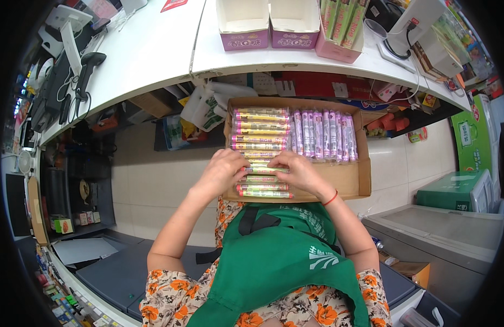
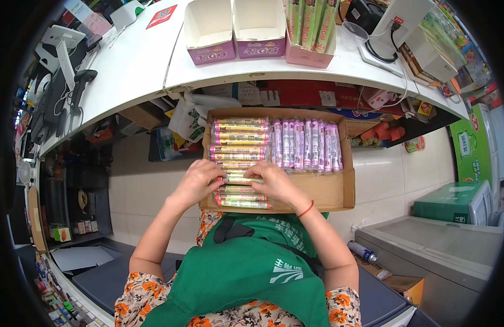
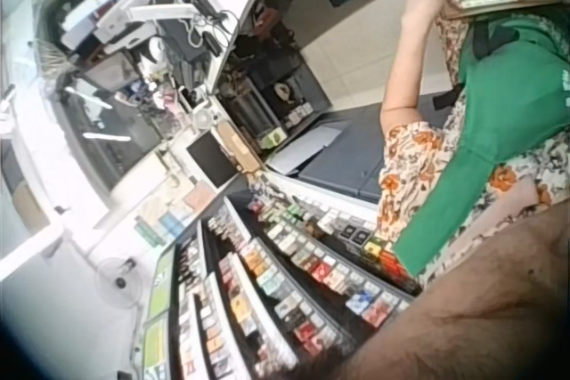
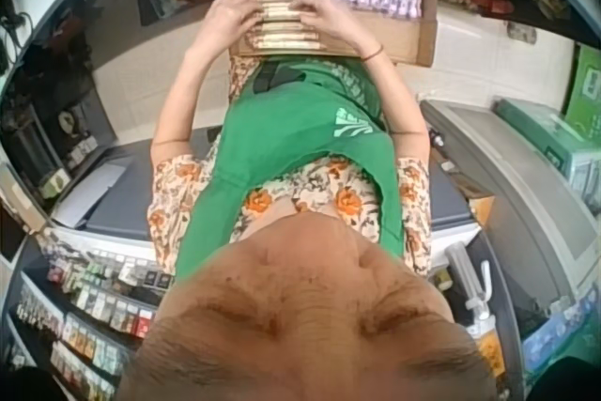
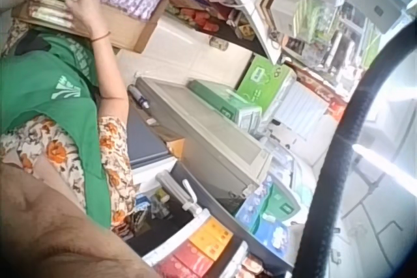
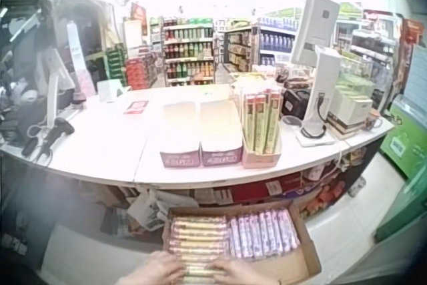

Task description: The person repeatedly picks up individually wrapped candy sticks from a display box and places them into a cardboard tray, arranging them in neat rows. The person handles both purple and green-wrapped items, organizing them by color within the tray.

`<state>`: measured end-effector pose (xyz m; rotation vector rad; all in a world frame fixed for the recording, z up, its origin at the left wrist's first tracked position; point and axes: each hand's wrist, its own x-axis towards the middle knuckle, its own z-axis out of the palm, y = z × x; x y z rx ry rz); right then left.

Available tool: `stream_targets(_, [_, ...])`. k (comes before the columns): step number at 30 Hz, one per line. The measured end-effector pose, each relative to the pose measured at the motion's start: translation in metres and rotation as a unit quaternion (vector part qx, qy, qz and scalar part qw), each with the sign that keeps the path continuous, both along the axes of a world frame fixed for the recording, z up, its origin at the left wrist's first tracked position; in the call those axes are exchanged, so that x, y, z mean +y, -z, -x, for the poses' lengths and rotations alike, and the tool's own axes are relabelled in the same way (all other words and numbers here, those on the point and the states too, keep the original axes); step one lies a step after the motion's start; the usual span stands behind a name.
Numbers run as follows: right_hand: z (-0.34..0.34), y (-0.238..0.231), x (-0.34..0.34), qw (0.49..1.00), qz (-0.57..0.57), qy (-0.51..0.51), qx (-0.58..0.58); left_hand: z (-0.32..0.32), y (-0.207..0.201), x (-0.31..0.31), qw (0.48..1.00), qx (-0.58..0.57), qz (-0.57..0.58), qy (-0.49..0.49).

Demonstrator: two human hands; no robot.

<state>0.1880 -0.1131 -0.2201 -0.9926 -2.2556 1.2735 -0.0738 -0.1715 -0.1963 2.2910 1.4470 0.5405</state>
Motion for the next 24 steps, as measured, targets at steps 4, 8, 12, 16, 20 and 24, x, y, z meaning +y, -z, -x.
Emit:
stream_targets(4, [0.002,0.008,-0.006,0.998,-0.060,0.008,-0.016,-0.001,0.008,-0.003,0.999,0.028,-0.031,0.011])
stream_targets(8, [0.003,0.014,-0.010,0.997,-0.077,0.020,-0.012,-0.004,0.008,-0.004,0.999,0.021,-0.047,0.013])
stream_targets(12, [0.004,0.017,-0.013,0.994,-0.103,0.026,-0.010,-0.004,0.010,-0.004,0.999,0.023,-0.037,0.009])
stream_targets(16, [-0.003,0.012,-0.013,0.994,-0.089,0.050,-0.022,-0.003,0.015,-0.007,0.998,0.042,-0.037,0.014])
stream_targets(20, [-0.022,0.006,-0.014,0.991,-0.105,0.068,-0.043,-0.003,0.014,-0.008,0.999,0.044,-0.028,0.011])
stream_targets(24, [-0.029,0.008,-0.021,0.985,-0.150,0.083,-0.033,-0.005,0.017,-0.008,0.999,0.035,-0.040,0.015])
